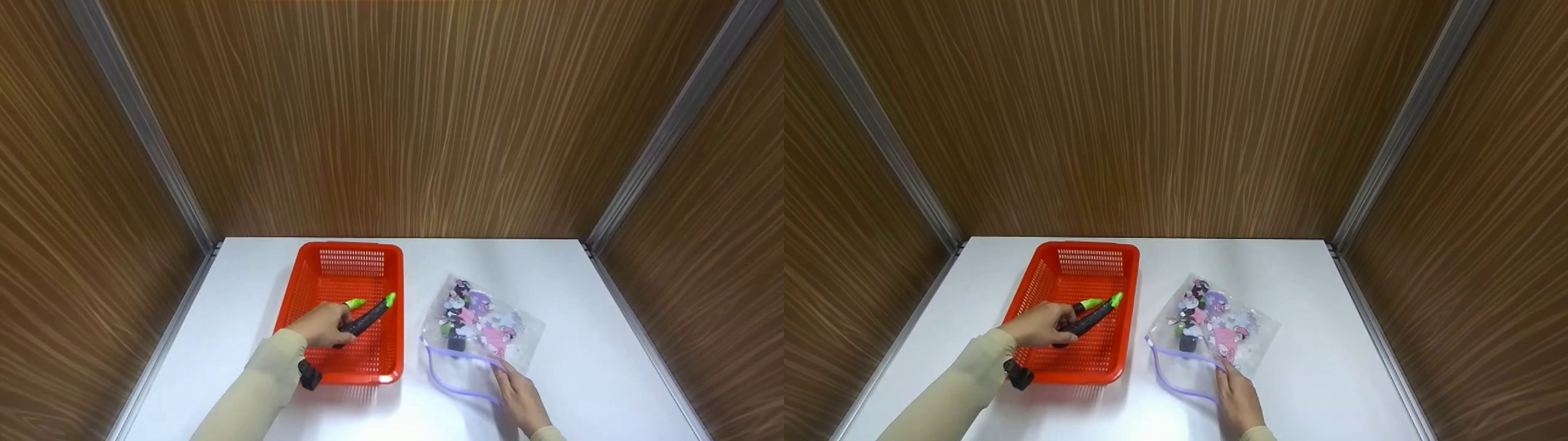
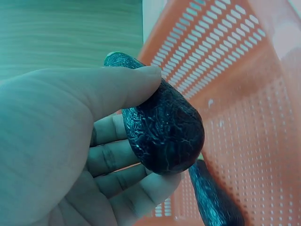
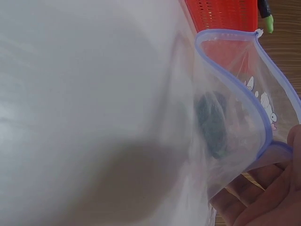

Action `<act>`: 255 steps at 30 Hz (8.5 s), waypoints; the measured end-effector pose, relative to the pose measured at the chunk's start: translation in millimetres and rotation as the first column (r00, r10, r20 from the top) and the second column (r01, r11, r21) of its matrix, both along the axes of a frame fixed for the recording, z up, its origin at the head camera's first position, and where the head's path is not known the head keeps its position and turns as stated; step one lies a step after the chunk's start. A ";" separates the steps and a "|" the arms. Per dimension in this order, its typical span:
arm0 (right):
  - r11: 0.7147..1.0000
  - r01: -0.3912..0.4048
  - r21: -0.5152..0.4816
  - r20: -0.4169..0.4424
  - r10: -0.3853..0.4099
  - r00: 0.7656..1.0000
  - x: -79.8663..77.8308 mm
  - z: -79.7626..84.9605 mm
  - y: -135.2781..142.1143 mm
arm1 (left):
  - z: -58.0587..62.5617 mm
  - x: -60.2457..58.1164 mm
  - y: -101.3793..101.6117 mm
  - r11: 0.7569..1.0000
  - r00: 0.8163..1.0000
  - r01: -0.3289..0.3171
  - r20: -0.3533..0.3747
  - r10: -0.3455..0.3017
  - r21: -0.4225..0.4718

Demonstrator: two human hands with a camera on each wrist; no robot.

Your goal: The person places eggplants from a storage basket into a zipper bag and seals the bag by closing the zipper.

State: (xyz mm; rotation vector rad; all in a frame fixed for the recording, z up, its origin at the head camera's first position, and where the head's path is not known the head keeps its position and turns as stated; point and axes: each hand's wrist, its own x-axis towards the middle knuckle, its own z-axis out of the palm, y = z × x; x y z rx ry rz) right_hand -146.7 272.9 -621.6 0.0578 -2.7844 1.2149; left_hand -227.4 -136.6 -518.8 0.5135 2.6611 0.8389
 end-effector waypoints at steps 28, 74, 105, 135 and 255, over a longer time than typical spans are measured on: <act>1.000 -0.014 0.005 -0.014 0.014 1.000 0.4 1.0 0.5 | 18.2 37.6 57.5 0.990 0.989 0.095 -0.124 -0.083 0.101; 1.000 -0.004 0.005 -0.005 0.004 1.000 0.0 4.4 0.1 | -14.5 69.7 107.2 0.967 0.963 0.236 -0.152 -0.220 0.094; 1.000 0.005 0.006 -0.032 -0.005 0.999 2.3 3.7 -1.2 | -54.5 79.7 169.0 0.975 0.939 0.190 -0.268 -0.214 -0.115; 1.000 -0.018 -0.001 -0.064 0.018 0.998 3.9 7.5 -3.5 | -86.0 53.8 229.6 0.987 0.945 -0.053 -0.328 0.000 -0.152; 1.000 0.007 -0.028 -0.002 -0.007 1.000 6.6 5.6 1.8 | -67.4 68.9 231.1 0.999 0.907 -0.026 -0.419 0.043 0.047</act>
